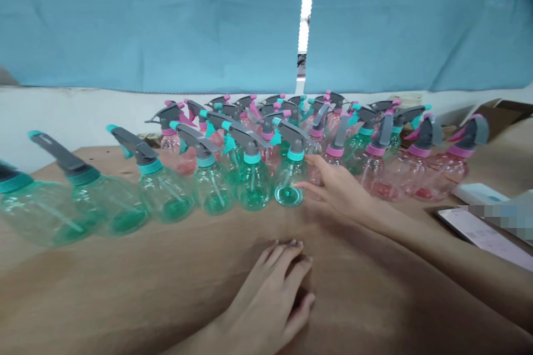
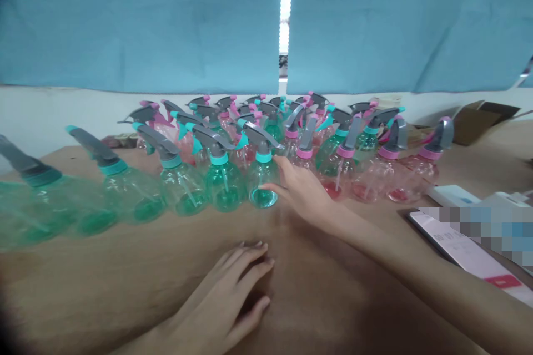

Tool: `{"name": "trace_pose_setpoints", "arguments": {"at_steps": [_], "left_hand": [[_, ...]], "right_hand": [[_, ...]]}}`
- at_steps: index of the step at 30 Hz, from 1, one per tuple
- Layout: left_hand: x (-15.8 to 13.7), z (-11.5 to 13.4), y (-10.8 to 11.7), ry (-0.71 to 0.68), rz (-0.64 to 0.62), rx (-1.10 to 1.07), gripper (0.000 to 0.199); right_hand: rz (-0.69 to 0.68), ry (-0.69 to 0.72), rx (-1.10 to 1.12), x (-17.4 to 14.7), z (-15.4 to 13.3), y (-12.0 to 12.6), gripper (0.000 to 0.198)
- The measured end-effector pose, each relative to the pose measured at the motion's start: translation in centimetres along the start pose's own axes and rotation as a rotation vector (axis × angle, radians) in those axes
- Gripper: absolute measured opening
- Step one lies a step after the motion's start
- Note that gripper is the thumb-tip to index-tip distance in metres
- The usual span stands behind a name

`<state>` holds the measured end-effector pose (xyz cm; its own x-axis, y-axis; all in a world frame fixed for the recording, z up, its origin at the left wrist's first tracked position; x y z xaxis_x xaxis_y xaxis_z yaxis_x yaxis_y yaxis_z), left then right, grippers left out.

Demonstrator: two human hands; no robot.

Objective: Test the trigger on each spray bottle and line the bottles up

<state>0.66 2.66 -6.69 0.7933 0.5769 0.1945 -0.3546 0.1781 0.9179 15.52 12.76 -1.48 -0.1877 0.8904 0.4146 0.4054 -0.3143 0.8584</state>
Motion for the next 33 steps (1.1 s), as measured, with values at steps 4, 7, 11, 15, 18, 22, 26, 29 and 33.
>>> {"name": "trace_pose_setpoints", "arguments": {"at_steps": [4,7,11,15,18,22,26,29,33], "left_hand": [[0.0,0.0,0.1,-0.007,0.018,-0.004,0.038],[0.0,0.0,0.1,-0.011,0.015,-0.003,0.037],[0.1,0.0,0.1,-0.01,0.018,0.001,0.036],[0.1,0.0,0.1,-0.018,0.019,0.027,0.034],[0.1,-0.1,0.2,-0.035,0.042,0.04,0.032],[0.4,-0.2,0.6,-0.047,0.1,0.035,0.029],[0.6,-0.1,0.9,-0.068,0.142,0.045,0.029],[0.7,-0.1,1.1,-0.075,0.174,0.056,0.028],[0.6,-0.2,1.3,-0.064,0.202,0.065,0.028]], "right_hand": [[-0.018,-0.025,0.02,-0.1,-0.2,-0.1,0.058],[-0.034,-0.048,0.036,-0.5,-0.3,-0.2,0.056],[-0.028,-0.081,0.072,-1.6,-0.2,0.6,0.054],[0.077,-0.101,0.108,-3.5,0.9,3.1,0.037],[0.19,-0.169,0.099,-4.6,3.1,5.2,0.022],[0.294,-0.206,0.11,-4.8,5.6,6.6,0.025],[0.243,-0.232,0.063,-3.3,6.2,5.8,0.046],[0.22,-0.229,0.105,-1.8,5.7,4.8,0.064],[0.216,-0.259,0.102,-0.4,5.6,3.9,0.07]]}}
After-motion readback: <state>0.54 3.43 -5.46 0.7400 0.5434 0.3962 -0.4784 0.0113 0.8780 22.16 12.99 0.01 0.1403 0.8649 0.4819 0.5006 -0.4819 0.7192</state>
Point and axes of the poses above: each hand's wrist, its own x-axis towards the middle knuckle, its own y-axis out of the back of the hand, z = x × y, the point moved 7 cm from there along x, towards the middle knuckle
